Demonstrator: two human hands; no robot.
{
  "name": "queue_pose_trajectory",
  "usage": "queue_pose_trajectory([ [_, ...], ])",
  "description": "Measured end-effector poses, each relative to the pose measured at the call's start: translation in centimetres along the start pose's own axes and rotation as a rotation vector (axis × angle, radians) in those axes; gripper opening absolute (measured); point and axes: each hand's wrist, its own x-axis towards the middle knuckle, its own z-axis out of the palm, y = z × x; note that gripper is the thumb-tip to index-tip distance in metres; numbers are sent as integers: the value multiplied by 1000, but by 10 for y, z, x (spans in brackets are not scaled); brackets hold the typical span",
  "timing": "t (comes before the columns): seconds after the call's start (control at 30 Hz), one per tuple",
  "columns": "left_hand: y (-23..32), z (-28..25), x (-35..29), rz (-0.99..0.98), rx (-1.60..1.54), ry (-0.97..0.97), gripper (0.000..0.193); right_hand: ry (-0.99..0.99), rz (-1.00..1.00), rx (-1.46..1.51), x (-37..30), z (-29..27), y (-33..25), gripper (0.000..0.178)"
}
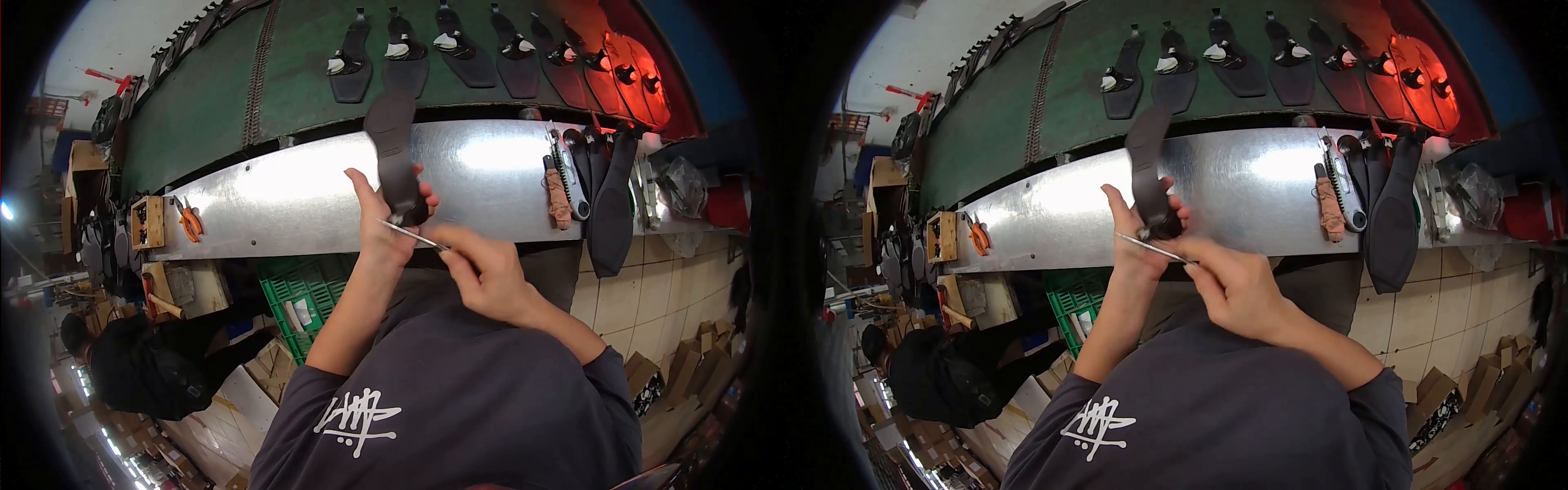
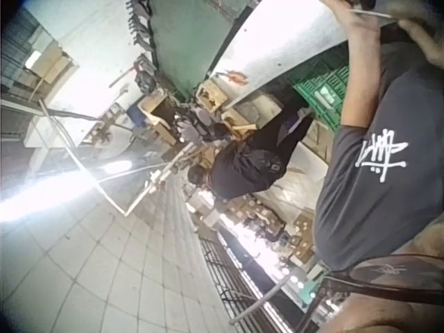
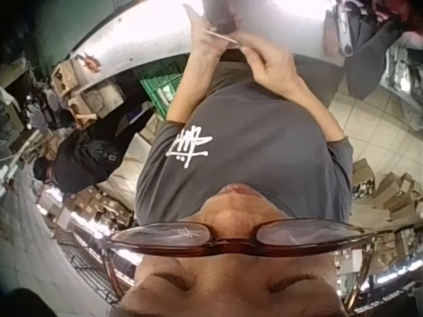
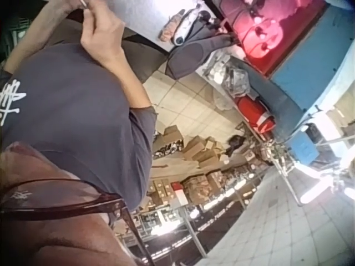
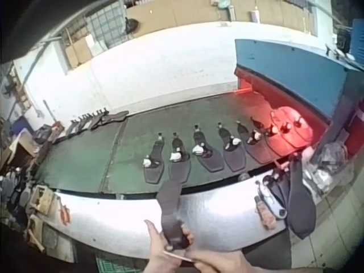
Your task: Stitching and assembling shoe components at a factory workstation.
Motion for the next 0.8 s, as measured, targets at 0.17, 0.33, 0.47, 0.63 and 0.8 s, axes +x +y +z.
queue_pose_trajectory([
  [0.17,-20,13,-12,150,118,-49,54,-116,393,417,8,-4,9,59],
  [0.33,-15,3,-22,0,140,-127,45,-92,696,1012,7,-17,15,50],
  [0.47,-13,-1,-27,-40,126,-172,44,-112,734,1226,9,-23,16,53],
  [0.63,-20,-15,-24,10,99,-167,54,-137,741,1183,6,-21,13,57],
  [0.8,-26,-12,-27,215,221,-129,64,-167,732,1035,5,-15,4,64],
])
